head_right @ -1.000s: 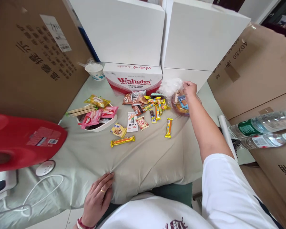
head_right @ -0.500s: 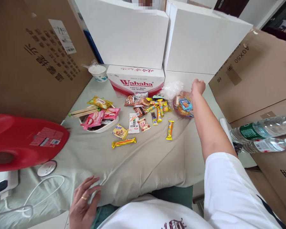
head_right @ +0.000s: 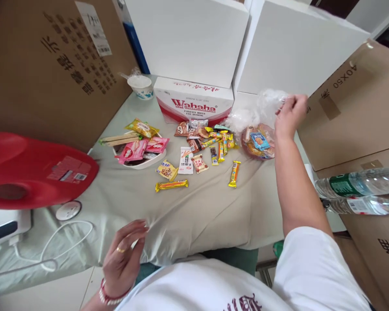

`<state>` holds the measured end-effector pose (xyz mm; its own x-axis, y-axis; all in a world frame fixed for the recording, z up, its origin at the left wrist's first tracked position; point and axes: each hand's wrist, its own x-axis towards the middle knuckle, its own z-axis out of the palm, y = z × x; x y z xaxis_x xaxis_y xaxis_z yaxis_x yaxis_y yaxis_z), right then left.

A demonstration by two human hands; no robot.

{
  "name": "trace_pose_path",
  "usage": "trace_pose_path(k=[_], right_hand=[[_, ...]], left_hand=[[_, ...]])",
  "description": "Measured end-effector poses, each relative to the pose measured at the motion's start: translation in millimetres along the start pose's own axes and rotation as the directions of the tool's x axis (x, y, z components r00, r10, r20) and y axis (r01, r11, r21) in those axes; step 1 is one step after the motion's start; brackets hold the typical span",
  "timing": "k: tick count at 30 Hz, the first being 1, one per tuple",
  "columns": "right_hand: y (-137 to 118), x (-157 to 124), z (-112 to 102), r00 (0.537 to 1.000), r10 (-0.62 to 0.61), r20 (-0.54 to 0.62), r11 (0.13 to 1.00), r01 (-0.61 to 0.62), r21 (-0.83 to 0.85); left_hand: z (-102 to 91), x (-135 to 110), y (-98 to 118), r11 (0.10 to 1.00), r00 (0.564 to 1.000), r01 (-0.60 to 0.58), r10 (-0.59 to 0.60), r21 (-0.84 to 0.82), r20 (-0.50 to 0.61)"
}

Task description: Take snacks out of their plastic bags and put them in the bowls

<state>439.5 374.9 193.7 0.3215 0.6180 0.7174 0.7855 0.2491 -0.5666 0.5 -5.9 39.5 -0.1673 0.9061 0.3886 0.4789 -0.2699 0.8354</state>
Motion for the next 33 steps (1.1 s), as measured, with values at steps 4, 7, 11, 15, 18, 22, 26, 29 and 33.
trace_pose_path(k=[4, 7, 11, 15, 18, 22, 26, 29, 33], right_hand=[[-55.3, -110.6, -42.0, 0.953, 0.234, 0.192, 0.774, -0.302, 0.557], [-82.6, -218.3, -57.7, 0.791, 0.302, 0.531, 0.604, -0.59, 0.536], [-100.8, -326.9, -71.4, 0.581, 0.285, 0.762, 0.598, -0.729, 0.333], [-107.1, -362.8, -90.4, 0.579, 0.149, 0.802, 0.773, -0.574, 0.27], [-99.6, -361.0, -103.9, 0.585, 0.109, 0.803, 0.808, -0.523, 0.271], [-84.1, -348.2, -103.6, 0.541, 0.341, 0.769, 0.669, -0.714, 0.206], [-89.7, -338.5, -81.4, 0.465, 0.233, 0.854, 0.731, -0.663, 0.161], [-100.3, -337.6, -67.2, 0.397, 0.233, 0.888, 0.701, -0.701, 0.13], [-100.7, -337.5, -65.6, 0.385, 0.353, 0.852, 0.461, -0.864, 0.2]], left_hand=[[43.7, 14.4, 12.0, 0.75, 0.854, 0.509, -0.38, -0.423, 0.355], [79.8, 33.9, 18.1, 0.376, 0.636, 0.771, -0.42, -0.513, 0.647], [118.6, 56.0, 18.6, 0.178, 0.567, 0.817, -0.423, -0.549, 0.706], [134.4, 70.1, 9.7, 0.111, 0.524, 0.829, -0.496, -0.548, 0.692], [131.2, 76.3, 0.9, 0.14, 0.57, 0.791, -0.523, -0.596, 0.634], [125.8, 71.8, 0.2, 0.231, 0.614, 0.778, -0.481, -0.585, 0.626], [132.7, 59.5, 6.8, 0.443, 0.701, 0.711, -0.509, -0.547, 0.499], [135.1, 53.5, 4.8, 0.456, 0.674, 0.728, -0.613, -0.513, 0.413], [123.0, 50.5, -3.5, 0.332, 0.587, 0.781, -0.68, -0.528, 0.44]])
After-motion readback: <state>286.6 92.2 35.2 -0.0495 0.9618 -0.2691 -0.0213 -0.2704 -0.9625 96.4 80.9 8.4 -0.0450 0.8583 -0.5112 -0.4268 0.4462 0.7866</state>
